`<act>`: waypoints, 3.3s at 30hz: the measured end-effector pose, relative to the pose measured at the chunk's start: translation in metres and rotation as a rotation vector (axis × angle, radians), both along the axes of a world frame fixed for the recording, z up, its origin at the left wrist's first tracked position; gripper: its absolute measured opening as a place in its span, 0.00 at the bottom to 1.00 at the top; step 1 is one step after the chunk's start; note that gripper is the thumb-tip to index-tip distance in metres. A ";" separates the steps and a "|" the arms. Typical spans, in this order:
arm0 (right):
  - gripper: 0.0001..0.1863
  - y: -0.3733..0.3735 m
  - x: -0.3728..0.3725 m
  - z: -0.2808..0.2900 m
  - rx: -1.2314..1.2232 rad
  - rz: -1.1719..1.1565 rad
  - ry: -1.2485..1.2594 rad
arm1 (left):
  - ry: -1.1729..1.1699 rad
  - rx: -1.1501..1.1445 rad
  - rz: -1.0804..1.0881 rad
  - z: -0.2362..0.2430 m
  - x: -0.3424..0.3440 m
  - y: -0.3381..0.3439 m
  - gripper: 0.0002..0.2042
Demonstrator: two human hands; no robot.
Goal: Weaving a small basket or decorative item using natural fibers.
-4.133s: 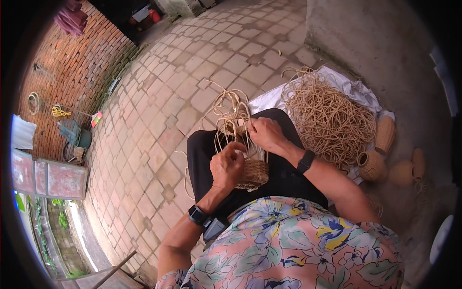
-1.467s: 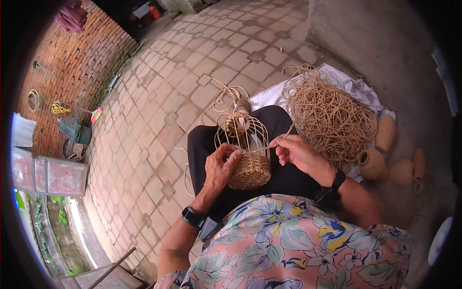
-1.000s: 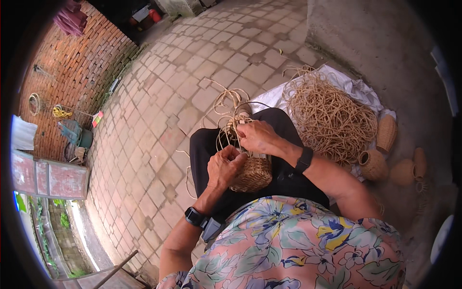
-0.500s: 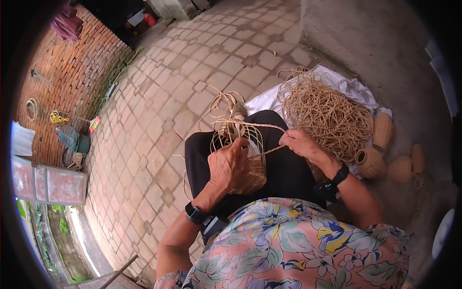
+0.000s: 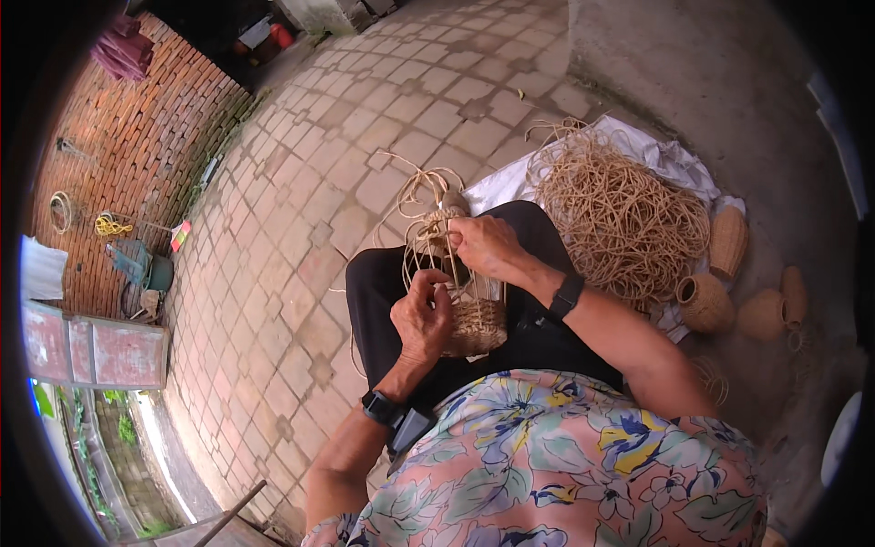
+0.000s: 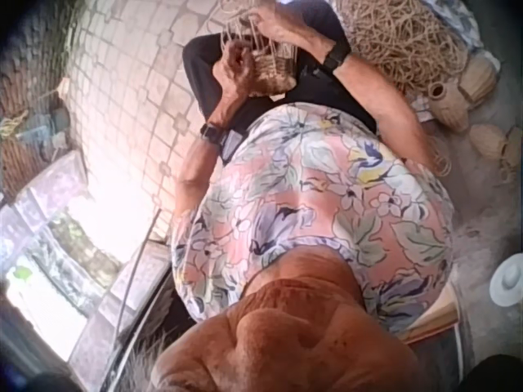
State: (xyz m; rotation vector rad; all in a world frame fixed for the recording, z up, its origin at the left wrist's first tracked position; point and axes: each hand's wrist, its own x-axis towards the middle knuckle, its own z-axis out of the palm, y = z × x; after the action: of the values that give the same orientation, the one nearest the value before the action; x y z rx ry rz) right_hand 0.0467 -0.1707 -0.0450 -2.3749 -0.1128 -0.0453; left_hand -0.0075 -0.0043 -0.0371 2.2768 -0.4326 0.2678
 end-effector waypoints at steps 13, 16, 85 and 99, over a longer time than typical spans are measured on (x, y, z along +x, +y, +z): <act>0.08 -0.077 -0.098 -0.011 -0.224 -0.052 -0.068 | 0.173 -0.245 0.007 -0.012 -0.002 0.023 0.04; 0.06 -0.128 -0.099 -0.012 -0.200 -0.215 -0.137 | 0.238 -0.480 0.026 -0.023 -0.010 0.026 0.03; 0.22 -0.025 -0.063 0.021 1.442 0.097 0.619 | 0.118 -0.235 0.064 -0.015 0.004 0.017 0.03; 0.09 -0.088 -0.093 -0.013 0.867 -0.086 0.387 | -0.110 0.257 -0.176 0.035 0.007 -0.008 0.09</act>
State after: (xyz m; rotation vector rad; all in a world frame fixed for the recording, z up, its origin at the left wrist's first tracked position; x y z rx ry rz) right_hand -0.0467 -0.2585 -0.0579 -1.4848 0.1673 0.2713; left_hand -0.0006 -0.0120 -0.0018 2.4611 -0.7585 0.2605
